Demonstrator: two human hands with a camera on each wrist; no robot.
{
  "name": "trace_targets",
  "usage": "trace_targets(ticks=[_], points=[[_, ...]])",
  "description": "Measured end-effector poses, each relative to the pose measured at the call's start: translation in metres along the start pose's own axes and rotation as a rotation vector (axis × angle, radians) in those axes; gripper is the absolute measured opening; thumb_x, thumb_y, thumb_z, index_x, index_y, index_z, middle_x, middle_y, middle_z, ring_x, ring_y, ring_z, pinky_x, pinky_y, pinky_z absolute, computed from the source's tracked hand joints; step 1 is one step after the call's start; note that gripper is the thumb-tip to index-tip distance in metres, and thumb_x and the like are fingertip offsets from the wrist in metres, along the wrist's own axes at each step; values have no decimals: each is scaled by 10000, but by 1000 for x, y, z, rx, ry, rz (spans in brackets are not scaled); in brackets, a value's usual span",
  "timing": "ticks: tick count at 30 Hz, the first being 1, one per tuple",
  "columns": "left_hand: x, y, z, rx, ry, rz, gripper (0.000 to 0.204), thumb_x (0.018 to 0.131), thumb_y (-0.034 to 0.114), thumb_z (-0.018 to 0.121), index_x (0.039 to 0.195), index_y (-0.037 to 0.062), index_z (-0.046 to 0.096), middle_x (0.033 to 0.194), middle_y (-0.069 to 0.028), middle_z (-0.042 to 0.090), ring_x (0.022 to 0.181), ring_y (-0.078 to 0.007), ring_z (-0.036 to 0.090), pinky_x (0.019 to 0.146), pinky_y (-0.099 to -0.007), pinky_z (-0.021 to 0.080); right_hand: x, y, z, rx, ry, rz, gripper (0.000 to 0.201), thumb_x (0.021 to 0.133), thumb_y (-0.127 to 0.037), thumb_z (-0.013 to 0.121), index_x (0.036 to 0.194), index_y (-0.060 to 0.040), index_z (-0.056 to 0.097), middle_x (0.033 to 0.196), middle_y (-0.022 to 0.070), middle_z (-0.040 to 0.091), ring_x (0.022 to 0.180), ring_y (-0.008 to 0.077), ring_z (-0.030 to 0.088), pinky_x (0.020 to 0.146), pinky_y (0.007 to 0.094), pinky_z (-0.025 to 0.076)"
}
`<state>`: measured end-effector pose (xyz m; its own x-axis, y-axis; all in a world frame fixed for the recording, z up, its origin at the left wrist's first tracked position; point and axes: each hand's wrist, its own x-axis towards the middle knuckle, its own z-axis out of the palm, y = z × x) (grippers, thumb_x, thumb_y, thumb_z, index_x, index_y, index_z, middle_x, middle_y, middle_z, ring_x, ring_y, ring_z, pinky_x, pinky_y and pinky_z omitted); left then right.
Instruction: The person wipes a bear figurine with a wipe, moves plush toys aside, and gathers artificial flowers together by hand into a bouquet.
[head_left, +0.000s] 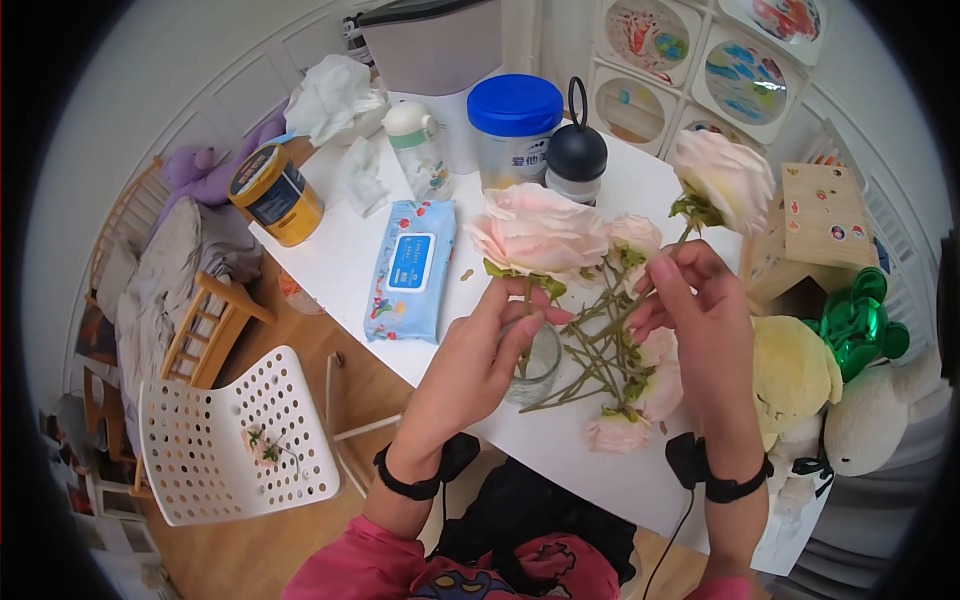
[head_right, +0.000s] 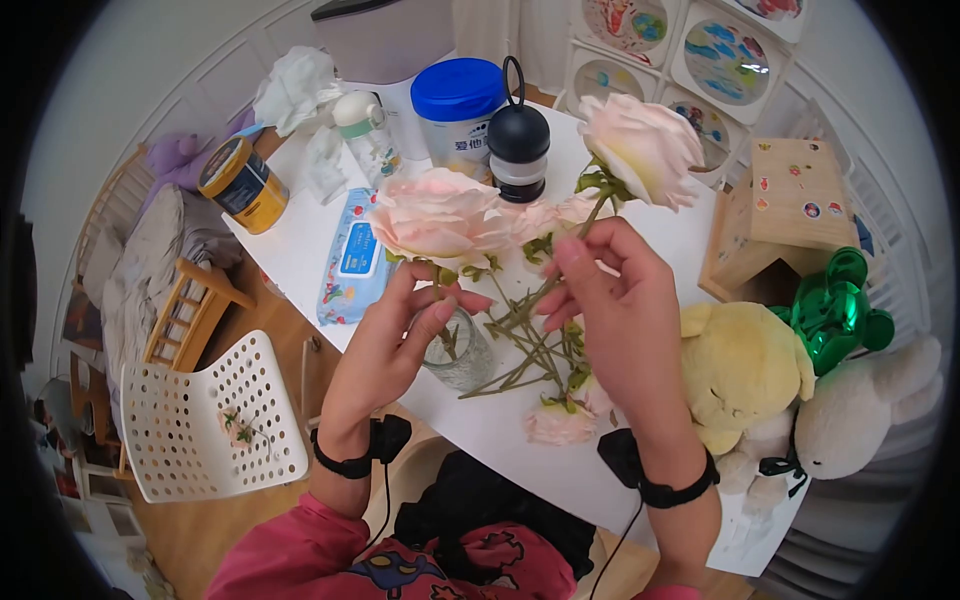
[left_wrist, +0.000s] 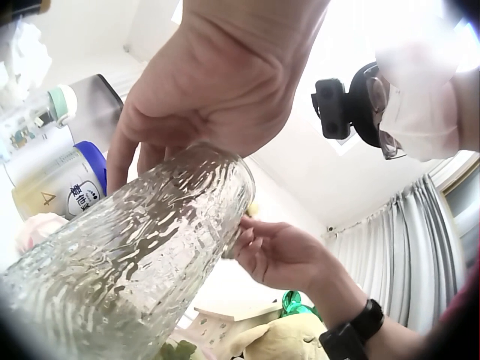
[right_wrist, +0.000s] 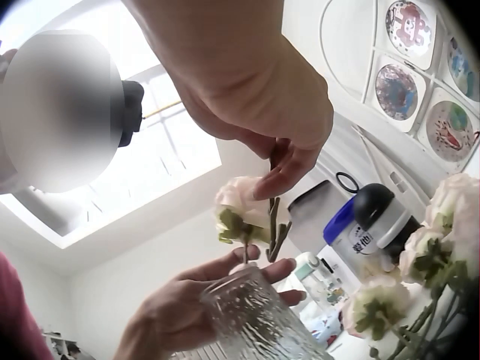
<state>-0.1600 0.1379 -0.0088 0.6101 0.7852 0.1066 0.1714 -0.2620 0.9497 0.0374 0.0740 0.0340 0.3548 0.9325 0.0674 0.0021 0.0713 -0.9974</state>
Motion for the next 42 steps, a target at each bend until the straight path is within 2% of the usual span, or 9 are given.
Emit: trace_targets(ticks=[3, 5, 8, 18, 20, 23, 29, 39, 42], points=[[1, -7, 2, -27, -25, 57, 225, 999, 91, 447, 1194, 0, 378, 1114, -131, 658, 1011, -132, 570, 876, -269, 428, -10, 2, 16, 77, -52, -85, 151, 954, -113, 547, 1008, 28, 551, 860, 98, 631, 672, 112, 621, 595, 233, 516], [2, -9, 4, 23, 32, 146, 206, 970, 69, 476, 1137, -7, 381, 1066, -165, 678, 984, -312, 645, 802, -327, 474, -13, 4, 22, 71, -62, -110, 153, 950, -101, 552, 1023, 34, 551, 863, 96, 638, 700, 112, 628, 613, 237, 521], [0, -10, 2, 28, -20, 110, 314, 988, 73, 467, 1253, -19, 327, 1027, -117, 633, 942, -136, 571, 817, -264, 451, -14, 8, 27, -4, -119, -94, 169, 935, -93, 575, 1044, 36, 563, 844, 80, 664, 746, 119, 644, 658, 243, 525], [-3, -11, 3, -6, 56, 32, 266, 974, 132, 531, 1188, -23, 504, 939, -66, 618, 790, -116, 544, 707, -261, 449, -17, 22, 40, -238, 8, -123, 163, 860, -110, 656, 878, 50, 636, 769, 146, 687, 685, 207, 687, 634, 294, 529], [-4, -9, -2, 121, -2, -181, 261, 969, 118, 539, 1190, -21, 542, 933, -57, 629, 783, -109, 536, 705, -263, 451, -16, 24, 38, -328, -38, -168, 187, 878, -129, 642, 922, 53, 641, 755, 153, 687, 672, 211, 690, 617, 298, 527], [-6, -27, 5, 58, 122, -25, 236, 964, 108, 545, 1157, -24, 576, 936, -38, 638, 782, -90, 530, 689, -248, 445, -20, 6, 35, -385, -65, -35, 268, 925, -162, 609, 961, 103, 628, 829, 111, 677, 757, 136, 665, 644, 247, 542], [-5, -20, 14, -111, 236, 65, 254, 956, 104, 562, 1169, -32, 571, 970, -26, 649, 811, -59, 547, 697, -215, 442, -17, 29, 41, -149, 43, -170, 277, 911, -170, 605, 885, 101, 652, 714, 160, 682, 641, 193, 686, 597, 302, 518], [-6, -24, 8, 116, 264, 143, 458, 751, 28, 755, 1171, -9, 575, 1129, -88, 640, 1027, -202, 605, 912, -315, 463, -8, 40, 38, -352, -11, -37, 138, 841, -92, 635, 846, 44, 654, 714, 142, 674, 630, 198, 663, 591, 312, 504], [-6, -15, 6, -83, 249, 4, 502, 709, 47, 787, 1161, -10, 576, 1133, -102, 640, 1038, -211, 604, 920, -324, 459, -7, 44, 41, -287, 17, -83, 125, 819, -76, 640, 854, 43, 634, 749, 145, 674, 677, 228, 673, 613, 324, 509]])
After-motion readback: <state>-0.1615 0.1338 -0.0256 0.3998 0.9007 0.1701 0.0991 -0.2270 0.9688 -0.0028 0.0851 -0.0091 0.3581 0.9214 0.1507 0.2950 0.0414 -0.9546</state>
